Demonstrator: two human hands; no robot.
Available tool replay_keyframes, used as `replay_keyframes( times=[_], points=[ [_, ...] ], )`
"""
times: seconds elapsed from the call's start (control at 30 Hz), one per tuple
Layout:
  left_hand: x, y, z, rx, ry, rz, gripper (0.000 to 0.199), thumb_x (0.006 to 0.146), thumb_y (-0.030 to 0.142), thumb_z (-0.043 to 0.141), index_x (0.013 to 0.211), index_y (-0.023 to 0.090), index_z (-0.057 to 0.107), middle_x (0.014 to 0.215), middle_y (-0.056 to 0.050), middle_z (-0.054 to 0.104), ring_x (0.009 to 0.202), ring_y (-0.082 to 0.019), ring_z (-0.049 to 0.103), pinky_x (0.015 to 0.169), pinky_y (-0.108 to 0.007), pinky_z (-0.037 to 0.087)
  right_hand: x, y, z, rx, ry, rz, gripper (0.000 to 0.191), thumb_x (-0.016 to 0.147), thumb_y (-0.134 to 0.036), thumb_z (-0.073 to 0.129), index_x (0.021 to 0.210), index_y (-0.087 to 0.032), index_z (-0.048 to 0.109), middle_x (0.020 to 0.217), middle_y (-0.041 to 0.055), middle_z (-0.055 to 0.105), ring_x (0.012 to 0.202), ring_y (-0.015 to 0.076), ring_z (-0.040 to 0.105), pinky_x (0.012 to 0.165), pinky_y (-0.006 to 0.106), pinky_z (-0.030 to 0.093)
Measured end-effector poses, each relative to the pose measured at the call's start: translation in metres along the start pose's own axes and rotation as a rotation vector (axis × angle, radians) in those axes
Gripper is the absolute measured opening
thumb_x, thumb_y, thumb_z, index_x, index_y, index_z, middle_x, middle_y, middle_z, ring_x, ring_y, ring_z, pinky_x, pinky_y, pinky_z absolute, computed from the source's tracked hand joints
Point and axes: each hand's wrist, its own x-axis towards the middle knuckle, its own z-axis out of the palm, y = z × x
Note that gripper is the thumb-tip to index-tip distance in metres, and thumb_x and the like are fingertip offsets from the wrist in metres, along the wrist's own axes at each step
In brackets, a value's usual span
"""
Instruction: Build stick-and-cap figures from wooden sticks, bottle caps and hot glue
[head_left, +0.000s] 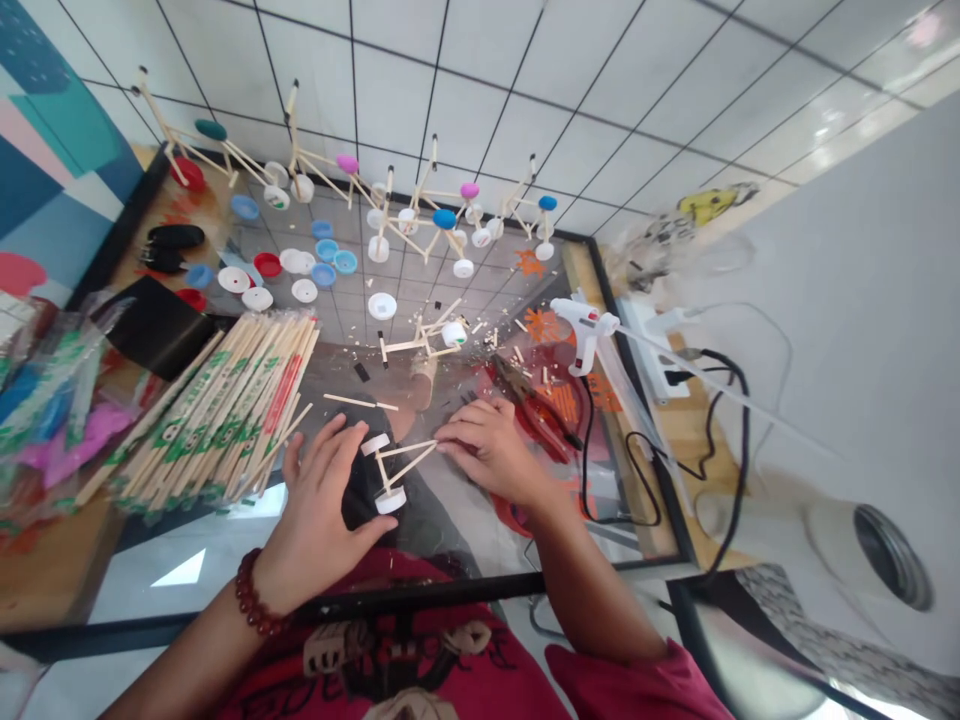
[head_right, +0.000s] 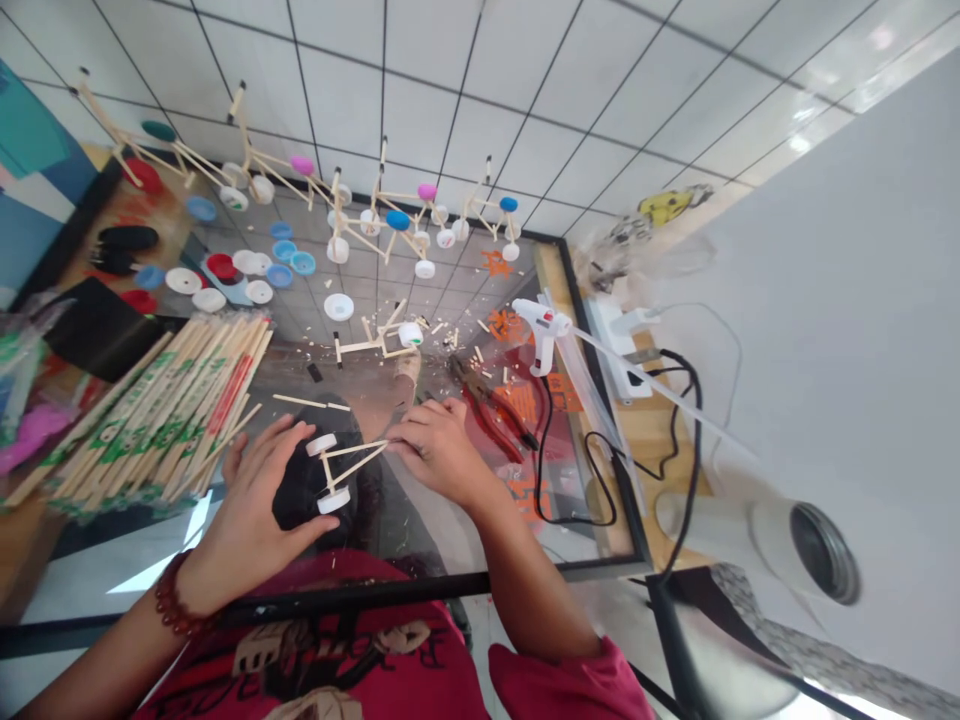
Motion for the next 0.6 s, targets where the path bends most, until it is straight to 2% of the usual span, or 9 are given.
replay_keyframes(
  times=[0.23,0.33,0.4,0.47,0.53,0.6],
  points=[
    [0.002,0.0,-0.001,-0.004,-0.05,-0.008,0.092,0.085,0.03,0.083,0.162,0.027,0.034,0.154,-0.02,0.065,0.154,-0.048,0.049,0.13,-0.076,0.026,0.001,-0.004,0.003,-0.033,0.021,-0.001,0.013,0.107,-0.028,0.066,0.106,-0.025,0.079,0.099,0.0026,0.08,0.101,0.0216,0.064,0.102,0.044,0.025],
    [0.001,-0.001,-0.001,-0.015,-0.012,-0.007,0.098,0.082,0.033,0.087,0.163,0.027,0.033,0.154,-0.02,0.064,0.153,-0.049,0.05,0.129,-0.077,0.027,-0.002,-0.006,-0.003,-0.092,0.09,-0.011,0.015,0.107,-0.03,0.065,0.113,-0.025,0.079,0.105,0.0047,0.082,0.103,0.0232,0.064,0.101,0.045,0.027],
    [0.001,-0.001,-0.004,-0.035,0.039,0.006,0.101,0.081,0.037,0.089,0.164,0.028,0.033,0.154,-0.02,0.064,0.153,-0.05,0.05,0.129,-0.077,0.027,-0.005,-0.004,-0.012,-0.145,0.217,0.001,0.016,0.107,-0.03,0.065,0.112,-0.027,0.079,0.105,0.0048,0.082,0.101,0.0239,0.065,0.101,0.046,0.028],
    [0.002,-0.001,-0.01,-0.078,0.142,0.057,0.098,0.083,0.04,0.088,0.164,0.029,0.035,0.152,-0.019,0.064,0.153,-0.048,0.051,0.131,-0.076,0.027,-0.009,0.002,-0.022,-0.211,0.399,0.034,0.016,0.106,-0.032,0.065,0.105,-0.029,0.081,0.099,0.004,0.082,0.097,0.0245,0.065,0.1,0.048,0.03],
    [0.002,-0.001,-0.016,-0.145,0.277,0.121,0.085,0.09,0.036,0.081,0.163,0.031,0.039,0.151,-0.016,0.063,0.153,-0.044,0.051,0.131,-0.072,0.032,-0.013,0.01,-0.032,-0.275,0.573,0.078,0.019,0.106,-0.035,0.065,0.099,-0.03,0.082,0.095,0.0042,0.081,0.093,0.0256,0.065,0.1,0.049,0.031],
    [0.002,-0.002,-0.019,-0.208,0.397,0.144,0.068,0.099,0.028,0.069,0.162,0.032,0.043,0.149,-0.014,0.063,0.152,-0.038,0.052,0.13,-0.067,0.038,-0.015,0.017,-0.037,-0.324,0.672,0.11,0.021,0.106,-0.037,0.064,0.097,-0.031,0.082,0.092,0.0054,0.079,0.092,0.0269,0.064,0.098,0.05,0.031]
  ],
)
